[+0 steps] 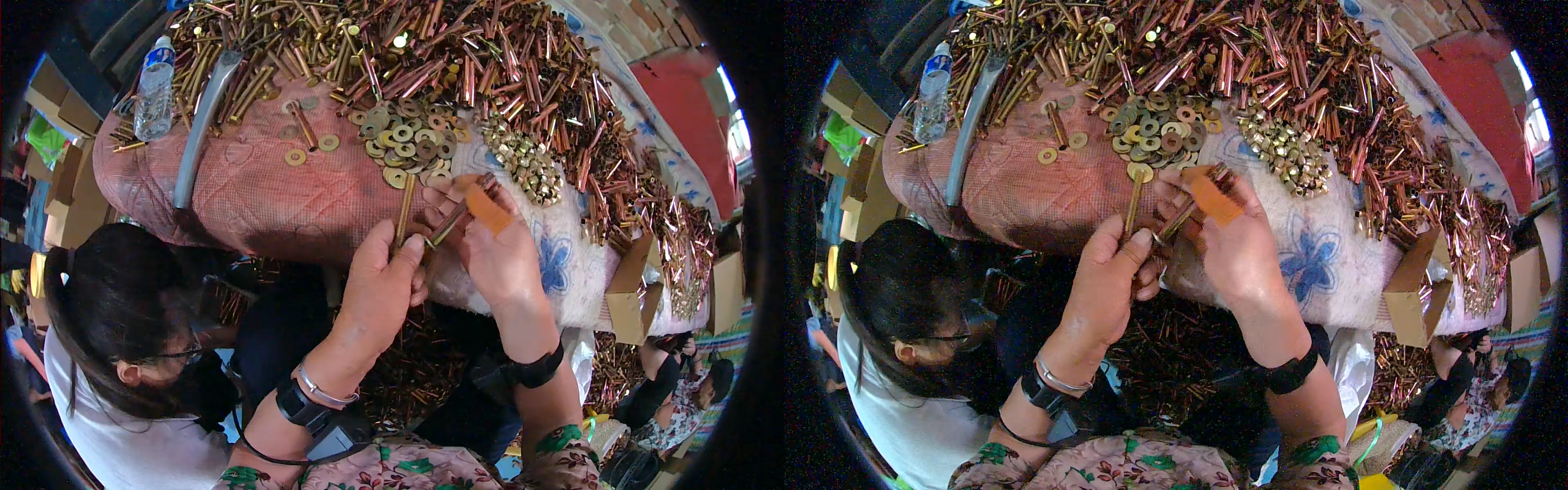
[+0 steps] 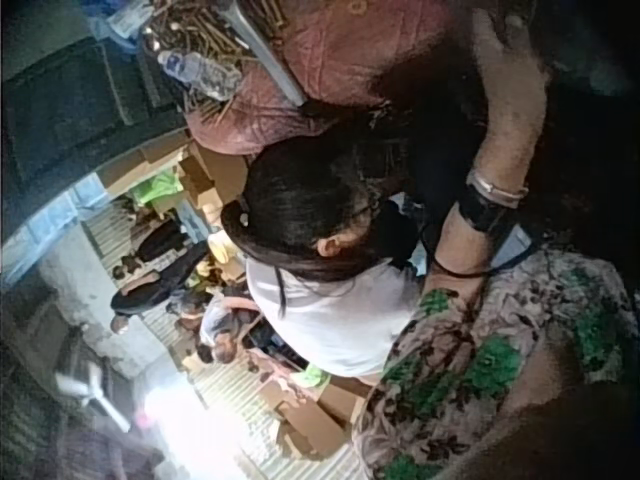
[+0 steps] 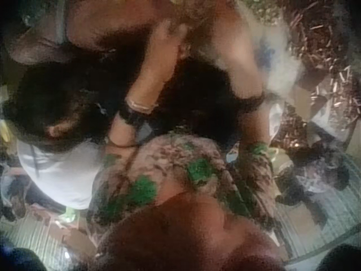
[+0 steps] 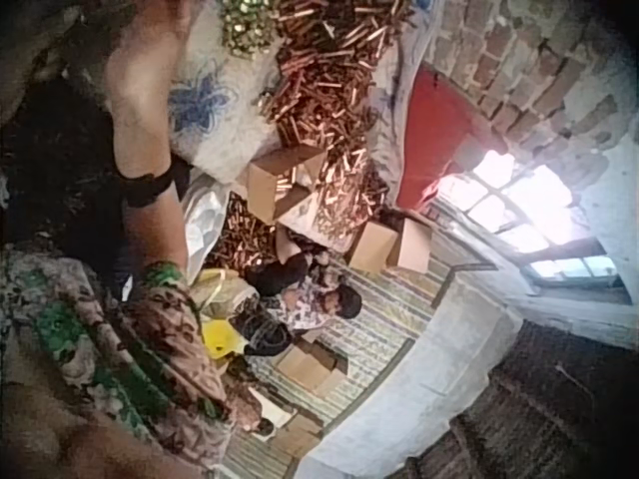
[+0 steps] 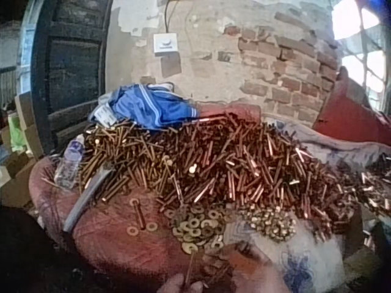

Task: Assembling metal bolts by sliding washers onto them.

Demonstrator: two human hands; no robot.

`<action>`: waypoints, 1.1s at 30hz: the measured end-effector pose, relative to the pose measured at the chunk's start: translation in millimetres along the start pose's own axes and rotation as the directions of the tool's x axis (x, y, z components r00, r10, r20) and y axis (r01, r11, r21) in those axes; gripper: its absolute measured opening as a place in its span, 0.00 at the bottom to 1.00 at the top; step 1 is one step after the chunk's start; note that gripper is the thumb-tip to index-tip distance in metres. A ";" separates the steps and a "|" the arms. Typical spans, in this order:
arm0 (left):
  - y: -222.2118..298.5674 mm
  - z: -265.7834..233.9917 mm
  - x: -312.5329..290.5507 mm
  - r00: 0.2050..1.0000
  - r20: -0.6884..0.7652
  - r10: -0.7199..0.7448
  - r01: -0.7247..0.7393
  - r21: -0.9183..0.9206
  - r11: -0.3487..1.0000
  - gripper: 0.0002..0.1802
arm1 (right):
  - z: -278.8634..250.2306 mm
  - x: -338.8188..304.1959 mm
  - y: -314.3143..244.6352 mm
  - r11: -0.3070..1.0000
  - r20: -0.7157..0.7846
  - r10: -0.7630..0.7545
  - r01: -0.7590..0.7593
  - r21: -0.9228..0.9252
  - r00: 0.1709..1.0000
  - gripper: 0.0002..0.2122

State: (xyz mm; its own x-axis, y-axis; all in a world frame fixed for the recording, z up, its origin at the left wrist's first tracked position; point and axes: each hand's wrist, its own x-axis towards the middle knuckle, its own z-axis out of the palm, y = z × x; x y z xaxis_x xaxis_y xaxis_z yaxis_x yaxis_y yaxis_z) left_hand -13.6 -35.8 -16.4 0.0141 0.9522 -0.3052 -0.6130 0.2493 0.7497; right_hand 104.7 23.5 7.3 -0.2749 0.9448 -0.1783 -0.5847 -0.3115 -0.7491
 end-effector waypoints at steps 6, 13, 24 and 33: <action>9.2 15.3 -2.7 0.993 -0.073 -0.091 0.084 -0.083 0.993 0.11 | 4.2 -17.6 -1.0 0.882 -0.054 0.202 -0.205 -0.424 0.978 0.08; -0.5 -2.4 -1.5 0.995 -0.031 -0.092 0.095 0.111 0.989 0.09 | -26.2 -27.8 -2.0 0.727 -0.073 -0.220 0.114 -0.678 0.973 0.06; -5.0 6.5 -4.2 0.996 -0.028 -0.090 0.094 0.201 0.975 0.07 | -63.8 20.1 -29.8 -0.165 0.238 -0.422 0.184 -0.969 0.875 0.07; -4.6 6.4 -3.4 0.996 -0.026 -0.081 0.084 0.237 0.968 0.06 | -65.1 10.3 -25.6 0.068 0.266 -0.407 0.320 -0.945 0.874 0.06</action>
State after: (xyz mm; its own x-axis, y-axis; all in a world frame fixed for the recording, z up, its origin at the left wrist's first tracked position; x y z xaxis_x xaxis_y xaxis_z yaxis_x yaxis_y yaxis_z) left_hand -5.8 -39.0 -15.1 0.0427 0.9241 -0.3799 -0.4046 0.3636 0.8391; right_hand 166.6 47.8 -16.9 -0.2052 0.9253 0.3189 0.5936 0.3767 -0.7111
